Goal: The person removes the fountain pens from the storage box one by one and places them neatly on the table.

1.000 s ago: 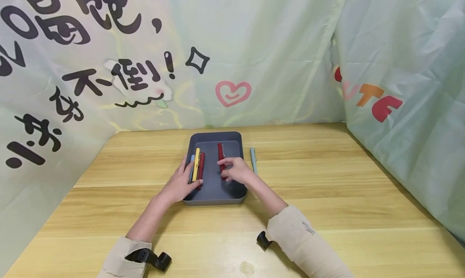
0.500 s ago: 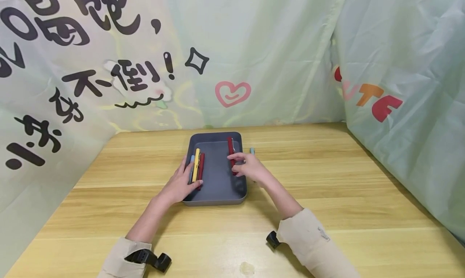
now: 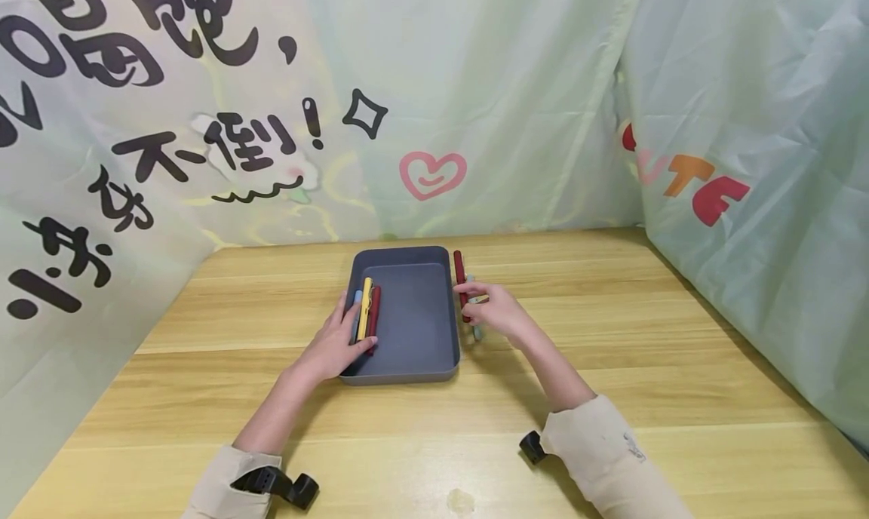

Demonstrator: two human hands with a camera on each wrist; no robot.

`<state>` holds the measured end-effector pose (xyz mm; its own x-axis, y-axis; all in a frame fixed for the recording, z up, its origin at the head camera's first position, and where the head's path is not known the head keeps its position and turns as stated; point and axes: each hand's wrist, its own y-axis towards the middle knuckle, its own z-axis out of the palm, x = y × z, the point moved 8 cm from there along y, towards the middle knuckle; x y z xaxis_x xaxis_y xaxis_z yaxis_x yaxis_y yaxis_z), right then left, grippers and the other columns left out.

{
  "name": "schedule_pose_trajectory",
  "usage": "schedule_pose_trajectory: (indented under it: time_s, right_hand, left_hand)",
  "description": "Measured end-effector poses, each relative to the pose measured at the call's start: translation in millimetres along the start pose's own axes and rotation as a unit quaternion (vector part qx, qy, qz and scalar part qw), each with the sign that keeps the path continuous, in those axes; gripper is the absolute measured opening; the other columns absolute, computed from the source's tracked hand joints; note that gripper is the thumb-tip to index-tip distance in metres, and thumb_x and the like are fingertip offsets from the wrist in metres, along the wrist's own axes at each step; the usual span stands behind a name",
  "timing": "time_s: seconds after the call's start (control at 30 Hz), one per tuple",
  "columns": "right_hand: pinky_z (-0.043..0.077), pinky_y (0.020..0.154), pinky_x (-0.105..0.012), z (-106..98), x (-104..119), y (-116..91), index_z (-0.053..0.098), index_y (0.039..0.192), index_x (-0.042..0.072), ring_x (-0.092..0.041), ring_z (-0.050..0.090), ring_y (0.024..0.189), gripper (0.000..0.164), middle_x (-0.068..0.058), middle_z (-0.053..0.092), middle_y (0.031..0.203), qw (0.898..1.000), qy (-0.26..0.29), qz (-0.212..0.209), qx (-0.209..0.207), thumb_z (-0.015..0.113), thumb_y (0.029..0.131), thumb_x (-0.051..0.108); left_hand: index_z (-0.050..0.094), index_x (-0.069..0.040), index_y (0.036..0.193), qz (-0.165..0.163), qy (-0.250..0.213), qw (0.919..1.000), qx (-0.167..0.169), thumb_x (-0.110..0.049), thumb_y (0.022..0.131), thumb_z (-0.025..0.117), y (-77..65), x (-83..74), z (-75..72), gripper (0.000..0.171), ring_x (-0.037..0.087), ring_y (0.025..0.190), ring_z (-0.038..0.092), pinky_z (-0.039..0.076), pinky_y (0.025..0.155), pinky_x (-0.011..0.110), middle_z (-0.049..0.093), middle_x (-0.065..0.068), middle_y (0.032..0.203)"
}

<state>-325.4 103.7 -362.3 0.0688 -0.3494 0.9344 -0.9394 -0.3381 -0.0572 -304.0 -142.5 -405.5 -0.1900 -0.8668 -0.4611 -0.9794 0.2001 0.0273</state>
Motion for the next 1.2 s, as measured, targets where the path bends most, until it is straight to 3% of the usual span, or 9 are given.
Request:
schedule_pose_trajectory:
  time_s: [0.43,0.67,0.93,1.2]
  right_hand:
    - [0.045,0.084,-0.046,-16,-21,0,0.044,0.130,-0.010,-0.027,0.056,0.094,0.045,-0.030,0.044,0.126,1.000,0.004,0.013,-0.012,0.047,0.086,-0.004]
    - [0.049,0.079,-0.039,-21,-34,3,0.046,0.127,-0.012,-0.020,0.055,0.087,0.044,-0.029,0.045,0.123,1.000,0.001,0.024,-0.016,0.046,0.083,-0.007]
    - [0.050,0.075,-0.035,-20,-51,5,0.045,0.127,-0.012,-0.023,0.055,0.092,0.041,-0.030,0.046,0.124,0.999,-0.002,0.044,-0.010,0.046,0.087,-0.005]
    - [0.051,0.073,-0.031,-22,-61,6,0.041,0.128,-0.013,-0.024,0.055,0.091,0.044,-0.032,0.044,0.120,0.999,0.003,0.045,-0.031,0.049,0.086,-0.006]
  left_hand:
    - [0.023,-0.001,0.145,-0.007,0.007,1.0000,0.003,-0.041,0.090,0.056,1.1,1.1,0.1,0.075,0.037,0.134,0.013,0.021,0.103,0.050,-0.003,0.019,0.151]
    - [0.022,-0.001,0.145,-0.007,0.007,0.9999,0.004,-0.042,0.090,0.055,0.2,0.4,-0.2,0.076,0.036,0.135,0.012,0.020,0.104,0.049,-0.004,0.018,0.151]
    - [0.022,0.000,0.145,-0.005,0.004,1.0000,0.005,-0.041,0.091,0.055,-0.3,-0.7,-0.1,0.076,0.037,0.134,0.012,0.021,0.103,0.050,-0.004,0.019,0.151]
    - [0.022,0.001,0.144,-0.005,0.001,1.0000,0.003,-0.041,0.090,0.055,-0.6,-0.1,-1.2,0.076,0.037,0.134,0.012,0.021,0.103,0.049,-0.004,0.019,0.151]
